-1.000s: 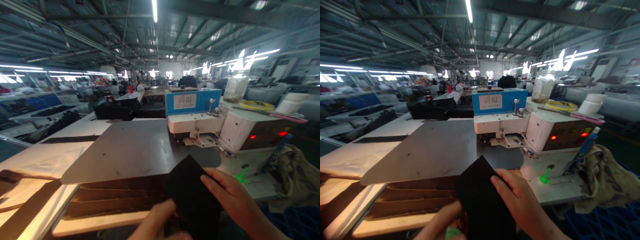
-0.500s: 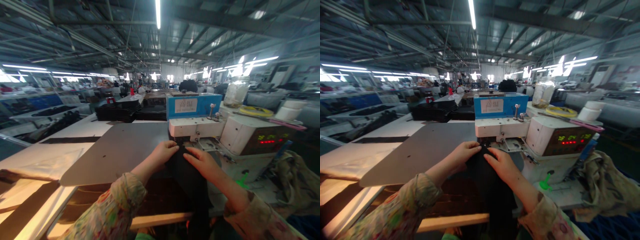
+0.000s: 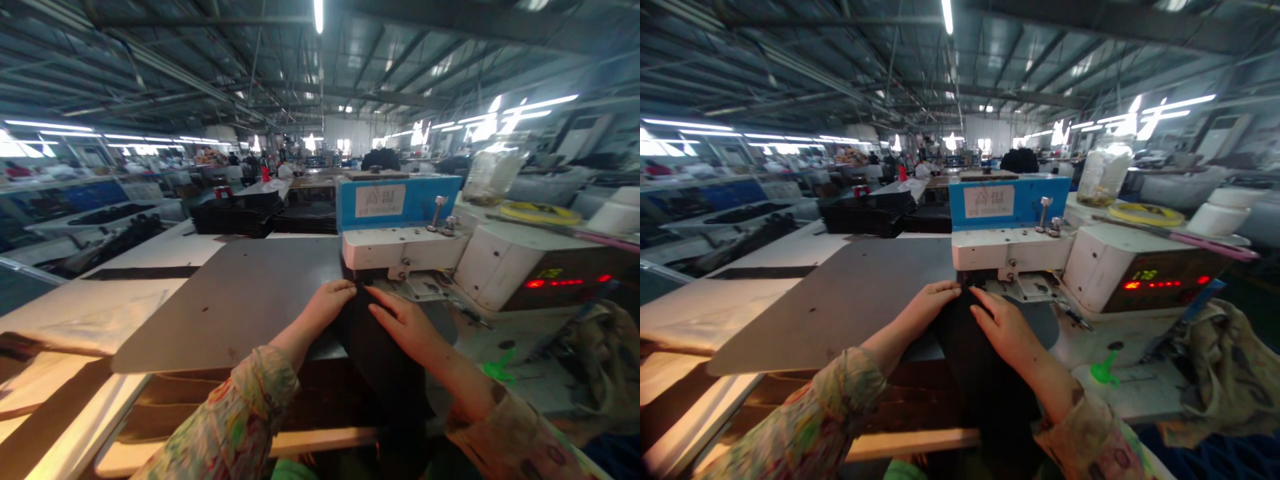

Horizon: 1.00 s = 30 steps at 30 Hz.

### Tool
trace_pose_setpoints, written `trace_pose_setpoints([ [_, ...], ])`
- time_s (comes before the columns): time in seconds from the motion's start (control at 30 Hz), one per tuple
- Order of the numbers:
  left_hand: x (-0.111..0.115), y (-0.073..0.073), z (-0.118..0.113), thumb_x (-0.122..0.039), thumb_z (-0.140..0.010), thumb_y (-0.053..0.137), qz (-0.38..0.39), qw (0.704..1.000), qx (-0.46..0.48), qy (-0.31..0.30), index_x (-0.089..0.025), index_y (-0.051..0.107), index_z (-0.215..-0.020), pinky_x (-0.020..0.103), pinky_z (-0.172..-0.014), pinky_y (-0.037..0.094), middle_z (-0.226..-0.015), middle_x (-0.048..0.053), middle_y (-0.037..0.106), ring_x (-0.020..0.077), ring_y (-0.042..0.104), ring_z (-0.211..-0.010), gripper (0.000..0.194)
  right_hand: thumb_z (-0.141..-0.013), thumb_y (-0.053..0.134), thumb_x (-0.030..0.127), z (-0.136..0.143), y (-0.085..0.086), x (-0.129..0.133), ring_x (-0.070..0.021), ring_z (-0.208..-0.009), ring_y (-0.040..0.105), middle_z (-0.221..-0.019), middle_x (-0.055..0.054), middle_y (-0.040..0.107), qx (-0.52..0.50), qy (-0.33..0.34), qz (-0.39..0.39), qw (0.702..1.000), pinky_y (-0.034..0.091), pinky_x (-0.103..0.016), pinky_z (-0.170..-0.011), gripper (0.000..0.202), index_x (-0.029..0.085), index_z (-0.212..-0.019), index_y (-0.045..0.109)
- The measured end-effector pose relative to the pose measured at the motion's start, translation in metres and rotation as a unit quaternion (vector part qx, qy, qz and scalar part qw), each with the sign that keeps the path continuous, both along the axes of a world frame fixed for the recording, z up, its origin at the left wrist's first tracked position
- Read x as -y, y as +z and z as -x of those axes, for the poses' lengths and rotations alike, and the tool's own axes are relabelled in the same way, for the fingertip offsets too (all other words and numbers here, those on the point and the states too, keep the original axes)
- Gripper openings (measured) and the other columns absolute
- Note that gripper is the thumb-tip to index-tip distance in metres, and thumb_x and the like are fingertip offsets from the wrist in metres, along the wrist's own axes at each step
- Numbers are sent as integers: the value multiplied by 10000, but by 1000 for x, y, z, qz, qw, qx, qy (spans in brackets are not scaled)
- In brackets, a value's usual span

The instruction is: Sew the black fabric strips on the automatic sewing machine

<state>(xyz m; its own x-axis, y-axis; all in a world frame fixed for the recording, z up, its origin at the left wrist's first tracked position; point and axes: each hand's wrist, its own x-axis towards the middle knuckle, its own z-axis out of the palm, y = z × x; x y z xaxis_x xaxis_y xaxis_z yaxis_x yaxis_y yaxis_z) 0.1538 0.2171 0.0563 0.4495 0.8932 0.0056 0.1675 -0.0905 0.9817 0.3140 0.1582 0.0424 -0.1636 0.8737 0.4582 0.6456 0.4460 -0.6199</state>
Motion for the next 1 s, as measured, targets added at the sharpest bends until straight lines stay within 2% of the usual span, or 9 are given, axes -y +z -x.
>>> trace_pose_setpoints([
  [0.17, 1, 1, 0, -344, -626, 522, 11, 1000, 0, 0, -134, 553, -687, 220, -562, 349, -618, -2, 519, 107, 460, -578, 221, -868, 375, 239, 4, 0, 3, -158, -1002, 518, -1092, -84, 560, 75, -1, -70, 995, 421, -278, -868, 356, 130, -1190, 480],
  [0.37, 1, 1, 1, -305, -605, 536, 42, 999, 24, -10, -131, 508, -637, 201, -531, 323, -570, -22, 478, 86, 422, -539, 179, -865, 330, 150, 13, -2, 10, -173, -751, 545, -836, -92, 562, 212, -22, -150, 965, 461, -294, -686, 366, 57, -1193, 464],
  [0.47, -1, 2, 3, -296, -638, 503, 23, 999, 25, -13, -132, 539, -662, 220, -592, 365, -613, -7, 526, 113, 473, -604, 170, -858, 318, 129, 16, 0, 11, -175, -742, 529, -824, -92, 548, 275, -37, -144, 950, 460, -289, -675, 373, 57, -1193, 464],
  [0.6, -3, 3, 5, -275, -686, 439, -99, 994, -8, -40, -134, 586, -670, 244, -763, 373, -756, 22, 594, 154, 513, -785, 204, -847, 311, 104, 18, 3, 11, -179, -737, 513, -829, -94, 536, 325, -48, -125, 936, 462, -292, -646, 390, 75, -1211, 449],
  [0.77, -3, -1, 2, -273, -682, 452, -56, 998, -34, -18, -123, 582, -727, 254, -690, 399, -707, 23, 589, 152, 525, -704, 203, -844, 316, 109, 17, 3, 11, -185, -755, 520, -840, -94, 537, 309, -35, -100, 945, 457, -300, -660, 384, 76, -1198, 462],
  [0.87, 1, -4, -2, -244, -730, 427, -154, 981, -120, 12, -134, 573, -747, 258, -679, 401, -724, 25, 581, 151, 522, -711, 183, -831, 338, 109, 16, 4, 7, -176, -819, 536, -898, -95, 555, 234, -28, -48, 971, 443, -284, -739, 371, 91, -1169, 489],
  [1.0, 8, -4, -4, -150, -724, 462, -345, 906, -229, 87, -146, 555, -793, 269, -762, 387, -842, 42, 543, 162, 493, -839, 116, -819, 373, 143, 11, 6, -6, -174, -844, 560, -904, -80, 600, 149, -54, 31, 987, 426, -271, -763, 301, 140, -1023, 594],
])
